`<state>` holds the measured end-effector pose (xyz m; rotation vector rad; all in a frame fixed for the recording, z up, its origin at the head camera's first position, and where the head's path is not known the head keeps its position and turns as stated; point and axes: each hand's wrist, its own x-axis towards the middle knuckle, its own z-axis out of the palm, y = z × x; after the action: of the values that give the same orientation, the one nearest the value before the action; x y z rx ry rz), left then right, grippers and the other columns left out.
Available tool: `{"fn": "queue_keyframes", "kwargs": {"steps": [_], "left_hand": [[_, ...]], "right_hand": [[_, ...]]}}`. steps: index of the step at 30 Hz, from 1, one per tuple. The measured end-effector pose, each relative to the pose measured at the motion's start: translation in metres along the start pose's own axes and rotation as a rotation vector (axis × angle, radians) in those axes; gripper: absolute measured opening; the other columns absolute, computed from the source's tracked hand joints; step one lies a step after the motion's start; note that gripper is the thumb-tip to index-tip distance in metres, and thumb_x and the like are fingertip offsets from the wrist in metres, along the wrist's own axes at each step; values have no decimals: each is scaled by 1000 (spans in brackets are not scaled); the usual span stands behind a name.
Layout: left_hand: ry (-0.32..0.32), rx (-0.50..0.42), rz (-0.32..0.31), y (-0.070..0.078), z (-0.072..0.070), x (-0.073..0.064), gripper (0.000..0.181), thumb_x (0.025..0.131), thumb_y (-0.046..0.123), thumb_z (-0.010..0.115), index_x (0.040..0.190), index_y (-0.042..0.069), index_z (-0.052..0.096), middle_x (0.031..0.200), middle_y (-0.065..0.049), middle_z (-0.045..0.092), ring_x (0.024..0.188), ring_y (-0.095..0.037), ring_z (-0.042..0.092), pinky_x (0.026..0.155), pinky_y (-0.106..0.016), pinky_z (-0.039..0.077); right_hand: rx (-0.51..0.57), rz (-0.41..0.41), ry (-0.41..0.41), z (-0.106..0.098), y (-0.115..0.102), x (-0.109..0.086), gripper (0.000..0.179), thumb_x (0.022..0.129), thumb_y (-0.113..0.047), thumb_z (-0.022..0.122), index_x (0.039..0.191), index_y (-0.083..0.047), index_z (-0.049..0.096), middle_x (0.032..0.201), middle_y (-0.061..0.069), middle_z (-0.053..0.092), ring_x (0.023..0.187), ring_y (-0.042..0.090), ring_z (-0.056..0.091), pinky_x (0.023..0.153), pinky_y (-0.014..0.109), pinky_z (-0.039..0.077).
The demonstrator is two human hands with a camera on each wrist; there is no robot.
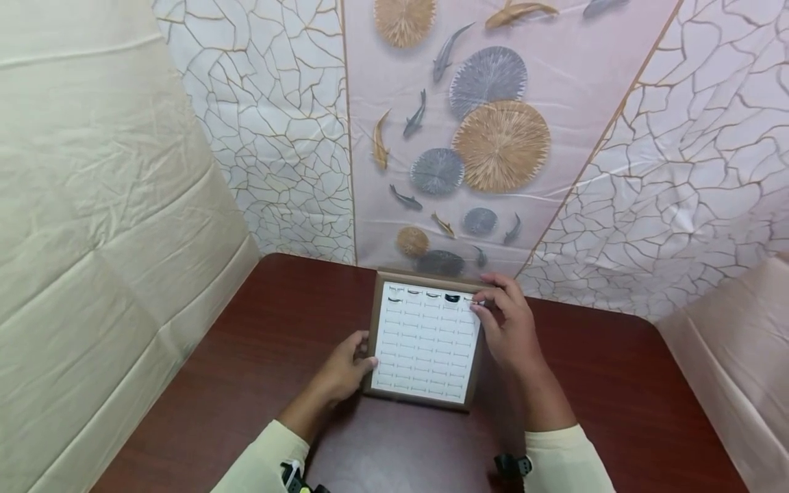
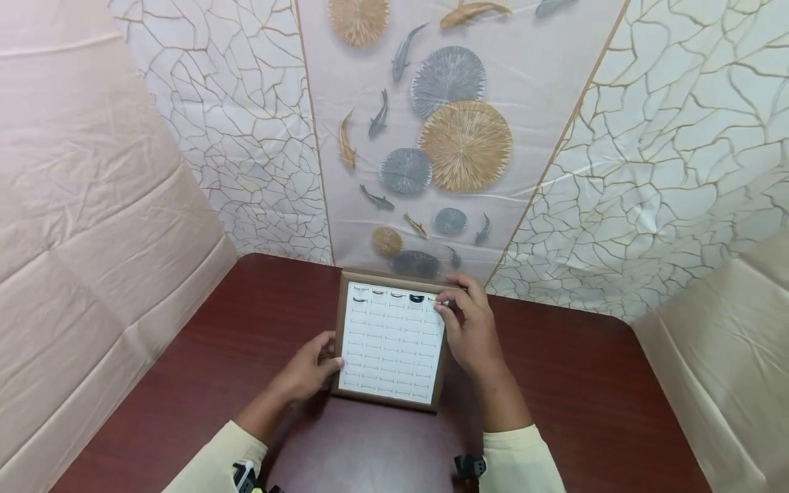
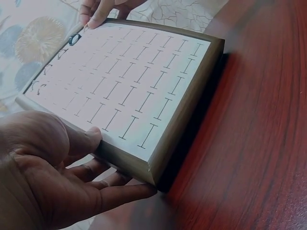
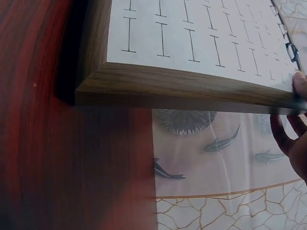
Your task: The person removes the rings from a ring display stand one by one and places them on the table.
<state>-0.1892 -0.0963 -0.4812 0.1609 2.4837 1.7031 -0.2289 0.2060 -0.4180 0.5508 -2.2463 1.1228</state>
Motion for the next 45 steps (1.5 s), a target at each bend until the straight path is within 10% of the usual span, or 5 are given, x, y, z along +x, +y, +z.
{"fn": "queue_keyframes", "kwargs": {"steps": [9, 20, 45], "left_hand": [[22, 5, -13, -3, -2, 1, 53, 103, 2, 69, 152, -7, 51, 135, -29, 65, 130, -44, 64, 112, -60, 55], [22, 36, -13, -2, -2, 0, 55, 104, 4, 70, 155, -6, 51, 135, -27, 66, 130, -42, 64, 115, -60, 53], [16, 47, -18, 0, 1, 2, 53, 104, 5, 70, 153, -5, 53, 132, -25, 68, 127, -40, 65, 114, -60, 53]], "right_hand": [[-15, -92, 130, 8, 3, 2, 11, 89, 10, 81, 94, 1, 76, 128, 29, 52, 119, 33, 45, 100, 15, 34], [-101, -104, 69, 1, 2, 0, 13, 91, 6, 83, 100, -2, 81, 69, 0, 52, 62, 5, 33, 56, 18, 30], [175, -46, 79, -13, 7, -12, 17, 90, 17, 77, 98, 1, 79, 73, 5, 52, 60, 6, 34, 57, 21, 35]]}}
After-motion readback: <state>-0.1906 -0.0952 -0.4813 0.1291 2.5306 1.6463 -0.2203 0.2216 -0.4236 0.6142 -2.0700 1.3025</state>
